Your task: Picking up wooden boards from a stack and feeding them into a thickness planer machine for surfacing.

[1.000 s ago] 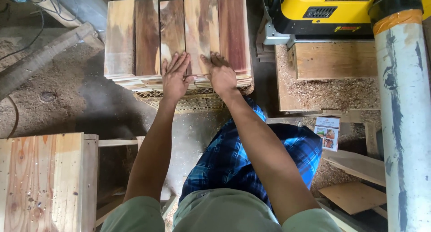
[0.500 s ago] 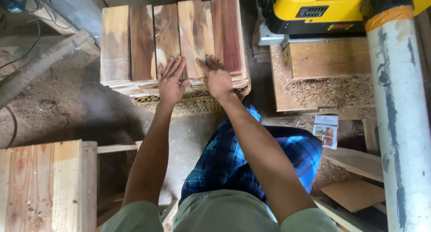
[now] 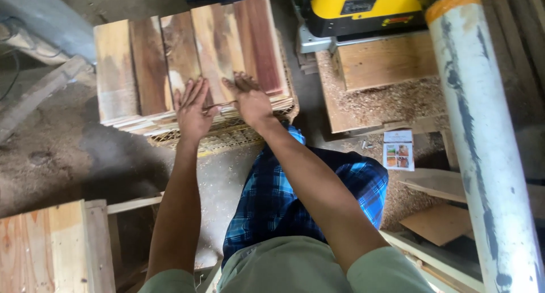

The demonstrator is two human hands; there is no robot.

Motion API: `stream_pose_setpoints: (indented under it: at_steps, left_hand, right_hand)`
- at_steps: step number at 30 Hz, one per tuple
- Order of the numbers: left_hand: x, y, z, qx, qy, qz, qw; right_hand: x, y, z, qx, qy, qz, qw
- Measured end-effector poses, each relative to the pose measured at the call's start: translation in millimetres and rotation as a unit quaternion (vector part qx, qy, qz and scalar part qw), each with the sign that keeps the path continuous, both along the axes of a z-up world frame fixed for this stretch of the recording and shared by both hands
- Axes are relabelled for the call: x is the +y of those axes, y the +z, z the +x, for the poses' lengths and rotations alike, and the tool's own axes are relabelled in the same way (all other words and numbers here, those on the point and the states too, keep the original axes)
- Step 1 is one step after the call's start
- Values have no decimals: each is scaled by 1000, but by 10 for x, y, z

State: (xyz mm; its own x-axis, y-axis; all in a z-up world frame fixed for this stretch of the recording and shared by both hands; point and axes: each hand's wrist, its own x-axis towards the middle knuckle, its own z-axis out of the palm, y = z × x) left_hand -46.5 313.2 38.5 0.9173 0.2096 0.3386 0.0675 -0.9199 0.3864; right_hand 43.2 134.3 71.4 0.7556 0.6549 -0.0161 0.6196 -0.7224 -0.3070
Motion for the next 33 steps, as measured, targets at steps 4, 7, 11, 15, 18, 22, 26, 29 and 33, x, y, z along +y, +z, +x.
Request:
stream_pose_setpoints:
  at_steps: [4,7,11,15,18,22,26,29,33]
  left_hand:
    - [32,0,-4,6,9,-1,1000]
    - [33,14,13,12,9,-10,1000]
    - [23,24,0,17,13,-18,1000]
    - [31,-25,17,16,21,-20,999]
    - [25,-23,-47,11,22,-8,1000]
    - [31,30,21,22,23,-8,999]
    - [32,10,-1,41,24,-3,999]
    - [-63,145,-18,83,33,-1,996]
    - [-394,37,56,-10,38,62,997]
  right_hand:
    - [-8,50,24,16,18,11,1000]
    - [57,-79,102,19,19,5,1000]
    - [79,-152,124,22,26,-12,999]
    - [74,-127,137,39,25,-6,999]
    - [73,-179,114,61,26,-15,998]
    - [88,-188,178,27,33,18,999]
    - [72,-232,144,22,35,31,999]
    - [-26,-92,43,18,33,43,998]
    - [-240,-145,46,-52,41,46,997]
